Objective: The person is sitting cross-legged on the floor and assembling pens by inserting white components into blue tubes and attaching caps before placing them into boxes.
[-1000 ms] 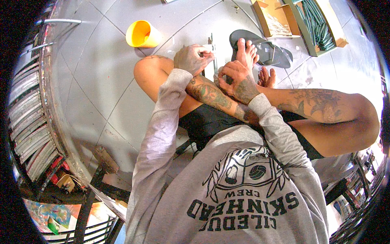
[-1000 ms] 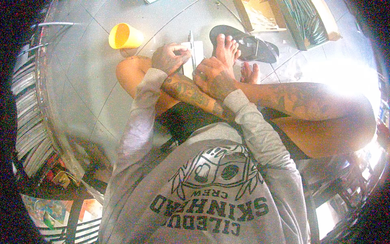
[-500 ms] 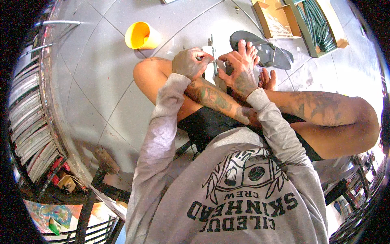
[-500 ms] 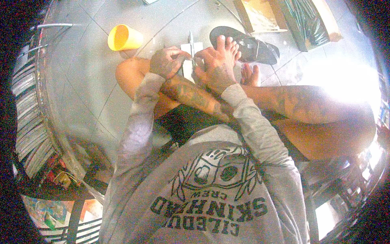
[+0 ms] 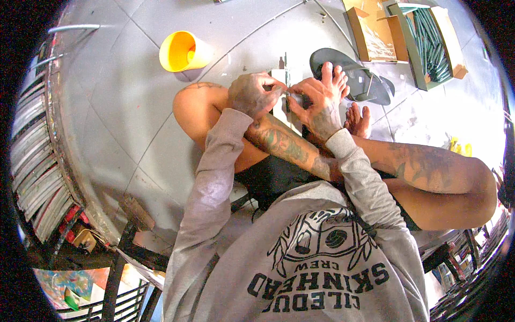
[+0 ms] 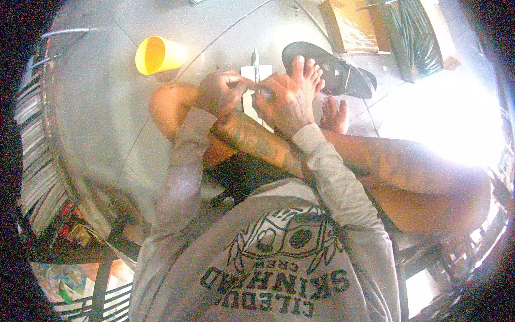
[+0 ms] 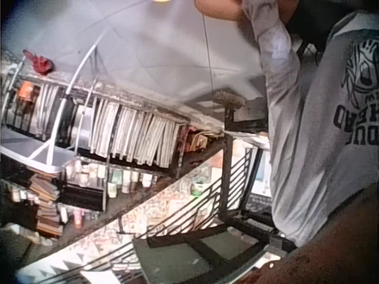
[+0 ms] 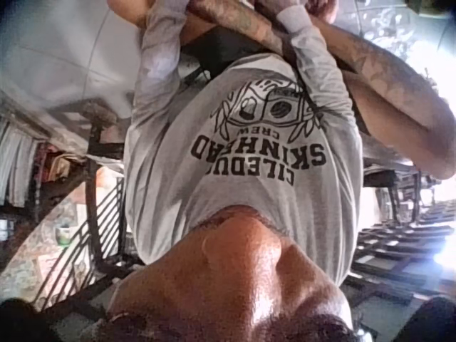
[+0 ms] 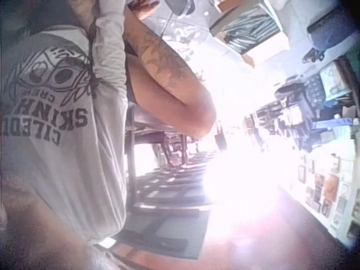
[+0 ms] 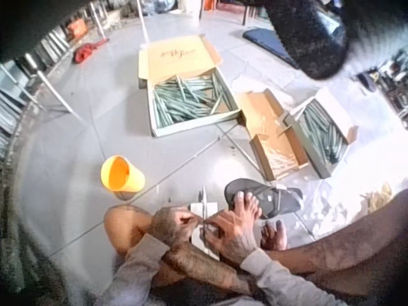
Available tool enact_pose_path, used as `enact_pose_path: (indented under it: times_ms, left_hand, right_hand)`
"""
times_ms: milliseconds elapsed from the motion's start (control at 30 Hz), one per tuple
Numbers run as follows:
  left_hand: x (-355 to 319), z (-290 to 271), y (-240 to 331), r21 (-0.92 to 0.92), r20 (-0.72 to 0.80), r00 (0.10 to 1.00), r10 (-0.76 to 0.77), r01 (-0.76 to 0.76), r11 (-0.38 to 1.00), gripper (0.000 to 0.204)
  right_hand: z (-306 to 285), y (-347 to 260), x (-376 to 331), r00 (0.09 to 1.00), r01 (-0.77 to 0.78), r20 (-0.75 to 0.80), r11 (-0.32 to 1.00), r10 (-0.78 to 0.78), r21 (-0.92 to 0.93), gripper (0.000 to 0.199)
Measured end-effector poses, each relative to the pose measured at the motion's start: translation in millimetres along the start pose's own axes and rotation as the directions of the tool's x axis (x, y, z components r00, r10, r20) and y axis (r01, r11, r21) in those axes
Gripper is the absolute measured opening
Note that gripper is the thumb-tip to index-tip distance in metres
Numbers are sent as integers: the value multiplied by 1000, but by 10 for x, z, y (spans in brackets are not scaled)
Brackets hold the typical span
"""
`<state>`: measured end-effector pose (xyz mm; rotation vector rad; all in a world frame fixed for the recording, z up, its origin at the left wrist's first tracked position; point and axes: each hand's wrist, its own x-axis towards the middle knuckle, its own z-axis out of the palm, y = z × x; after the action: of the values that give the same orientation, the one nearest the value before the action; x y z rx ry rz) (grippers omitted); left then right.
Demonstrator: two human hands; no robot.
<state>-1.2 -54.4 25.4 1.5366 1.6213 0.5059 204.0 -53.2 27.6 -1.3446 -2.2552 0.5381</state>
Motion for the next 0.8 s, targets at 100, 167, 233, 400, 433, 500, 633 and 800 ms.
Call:
enact_pose_path:
  times_ms: [100, 167, 233, 400, 433, 500, 633, 800]
  left_hand:
    - [23, -8, 23, -11, 4, 1000, -4, 4, 1000, 18]
    - [34, -19, 31, 35, -19, 1000, 24, -23, 999, 18]
    - [48, -2, 12, 32, -36, 998, 43, -42, 999, 18]
    - [59, -2, -29, 40, 12, 999, 32, -33, 999, 20]
    - [56, -41, 14, 59, 35, 999, 10, -12, 998, 21]
    - [48, -77, 64, 87, 61, 998, -8, 3, 996, 23]
    - [13, -112, 72, 105, 73, 997, -22, 14, 994, 24]
    - [-11, -82, 46, 52, 19, 1000, -12, 11, 999, 22]
  right_hand:
    - [0, -44, -9, 994, -108, -8, 989, 110, 101, 35]
    - [-68, -119, -49, 987, -161, 8, 977, 161, 138, 41]
    - [-191, -178, -115, 993, -110, 55, 985, 104, 134, 44]
    - [-322, -257, -184, 977, 92, 191, 995, -99, 46, 37]
    - [-266, -234, -186, 979, 136, 159, 991, -132, -17, 32]
    - [-209, -196, -189, 980, 178, 101, 983, -174, -33, 15]
    - [-251, -183, -201, 970, 194, 141, 980, -197, 35, 23]
    - [-259, -159, -166, 970, 229, 47, 958, -240, 175, 20]
